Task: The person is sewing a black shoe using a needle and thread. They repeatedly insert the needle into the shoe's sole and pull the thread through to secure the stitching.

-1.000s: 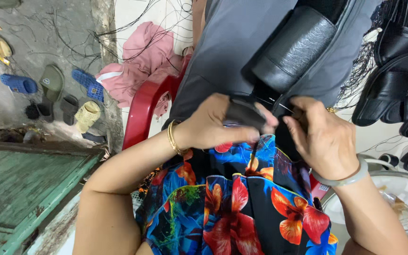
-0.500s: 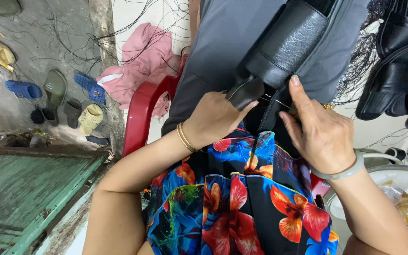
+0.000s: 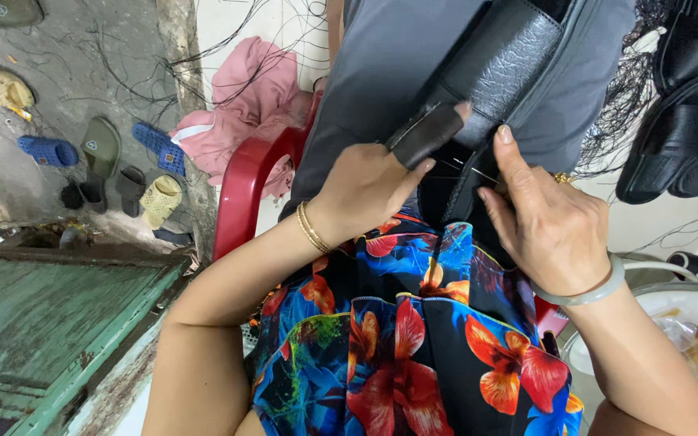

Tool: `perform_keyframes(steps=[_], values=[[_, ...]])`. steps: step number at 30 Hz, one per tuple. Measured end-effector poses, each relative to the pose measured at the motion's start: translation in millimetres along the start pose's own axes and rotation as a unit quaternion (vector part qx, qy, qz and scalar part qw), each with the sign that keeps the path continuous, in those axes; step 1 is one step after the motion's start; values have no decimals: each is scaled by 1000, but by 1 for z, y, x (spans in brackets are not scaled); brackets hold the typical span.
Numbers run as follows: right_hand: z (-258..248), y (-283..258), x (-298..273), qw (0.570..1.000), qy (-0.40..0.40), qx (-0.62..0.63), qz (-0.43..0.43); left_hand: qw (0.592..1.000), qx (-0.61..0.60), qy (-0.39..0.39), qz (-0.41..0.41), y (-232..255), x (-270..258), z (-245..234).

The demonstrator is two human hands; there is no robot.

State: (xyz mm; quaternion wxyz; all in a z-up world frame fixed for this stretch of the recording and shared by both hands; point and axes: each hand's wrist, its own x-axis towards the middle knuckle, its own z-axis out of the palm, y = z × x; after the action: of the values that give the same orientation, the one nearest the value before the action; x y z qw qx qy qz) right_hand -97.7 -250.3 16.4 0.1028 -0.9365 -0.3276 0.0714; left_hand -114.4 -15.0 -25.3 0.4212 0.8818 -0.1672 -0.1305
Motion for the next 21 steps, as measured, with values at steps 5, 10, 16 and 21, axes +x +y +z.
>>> perform_keyframes(steps=[5, 10, 16, 21], values=[[-4, -1, 1, 1000, -8, -31, 1, 944, 235, 227, -46, -11, -19, -48], [-9, -10, 9, 998, -7, -63, -9, 951, -167, 226, 132, 47, 10, -39], [-9, -7, 3, 999, -18, -50, 4, 963, 159, 110, 186, 34, 16, -32], [-3, -4, 1, 1000, -12, -29, 4, 901, -427, -67, 38, 38, 6, -33]])
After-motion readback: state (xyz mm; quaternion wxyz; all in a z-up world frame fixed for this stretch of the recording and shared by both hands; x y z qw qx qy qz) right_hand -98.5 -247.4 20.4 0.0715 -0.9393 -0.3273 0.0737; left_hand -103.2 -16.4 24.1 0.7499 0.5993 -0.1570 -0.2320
